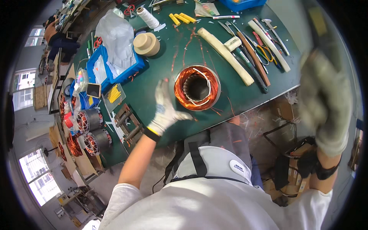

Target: Winding and shaping copper coils inside a motor stator using a mallet and wedges.

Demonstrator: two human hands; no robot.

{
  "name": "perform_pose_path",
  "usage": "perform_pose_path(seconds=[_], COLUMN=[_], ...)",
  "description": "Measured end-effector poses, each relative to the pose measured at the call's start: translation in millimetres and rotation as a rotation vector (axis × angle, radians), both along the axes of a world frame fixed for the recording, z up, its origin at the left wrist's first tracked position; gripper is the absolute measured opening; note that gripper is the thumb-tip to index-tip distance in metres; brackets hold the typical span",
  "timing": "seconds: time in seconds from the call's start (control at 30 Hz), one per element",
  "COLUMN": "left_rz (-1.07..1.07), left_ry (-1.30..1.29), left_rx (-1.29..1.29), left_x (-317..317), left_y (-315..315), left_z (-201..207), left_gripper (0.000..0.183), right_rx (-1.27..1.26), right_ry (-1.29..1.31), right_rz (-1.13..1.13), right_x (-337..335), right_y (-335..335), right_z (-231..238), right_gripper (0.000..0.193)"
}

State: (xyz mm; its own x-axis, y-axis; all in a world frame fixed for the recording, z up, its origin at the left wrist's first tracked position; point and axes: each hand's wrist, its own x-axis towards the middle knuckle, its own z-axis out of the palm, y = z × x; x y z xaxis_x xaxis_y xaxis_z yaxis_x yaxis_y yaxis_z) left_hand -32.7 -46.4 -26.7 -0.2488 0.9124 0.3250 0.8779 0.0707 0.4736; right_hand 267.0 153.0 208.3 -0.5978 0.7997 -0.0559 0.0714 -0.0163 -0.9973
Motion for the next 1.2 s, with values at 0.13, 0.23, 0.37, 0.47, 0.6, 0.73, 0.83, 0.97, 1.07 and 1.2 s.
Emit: perform_pose_path(seconds=[0.13,0.23,0.37,0.47,0.6,0.73,0.83,0.97,1.07,1.2], left_rz=[0.174,0.275,0.199,0.177,0.137,0.013,0.105,0.166,0.275,0.165], left_ry=[-0.283,-0.351,-0.306,-0.291,-0.249,-0.215,-0.154,-0.386,-0.526,-0.4], left_rx=[0.219,0.231,0.177,0.159,0.154,0.029,0.031,0.207,0.144,0.133], left_x=[60.3,60.6,45.9,43.1,29.7,-0.9,6.8,48.2,51.4,32.8], left_y=[5.3,15.6,8.1,0.4,0.7,-4.6,-19.3,-15.8,-2.3,-2.4], left_z=[-24.4,-34.8,-34.4,-39.2,-49.2,-41.6,-27.9,-25.7,-34.4,-36.5], left_gripper=[0.15,0.141,0.143,0.145,0.148,0.15,0.15,0.153,0.141,0.141], right_rx=[0.463,-0.426,-0.329,0.192,0.302,-0.721,-0.284,0.394,0.788,-0.581], right_ry=[-0.652,-0.565,-0.458,-0.205,-0.638,-0.766,-1.079,-0.371,-0.904,-0.901], right_rz=[-0.113,0.639,0.245,-0.224,0.223,0.492,0.391,-0.278,0.538,0.535], right_x=[-72.1,-53.8,19.3,1.7,-65.7,-45.1,-22.4,-65.1,-89.8,-72.6], right_y=[-50.8,-77.9,-8.9,8.5,-68.1,-46.7,18.1,0.3,-75.7,-38.3], right_z=[-21.5,-29.3,-13.3,-21.1,-33.8,-5.9,3.1,-23.4,-27.0,7.3], right_gripper=[0.044,0.054,0.049,0.031,0.042,0.057,0.055,0.04,0.055,0.066])
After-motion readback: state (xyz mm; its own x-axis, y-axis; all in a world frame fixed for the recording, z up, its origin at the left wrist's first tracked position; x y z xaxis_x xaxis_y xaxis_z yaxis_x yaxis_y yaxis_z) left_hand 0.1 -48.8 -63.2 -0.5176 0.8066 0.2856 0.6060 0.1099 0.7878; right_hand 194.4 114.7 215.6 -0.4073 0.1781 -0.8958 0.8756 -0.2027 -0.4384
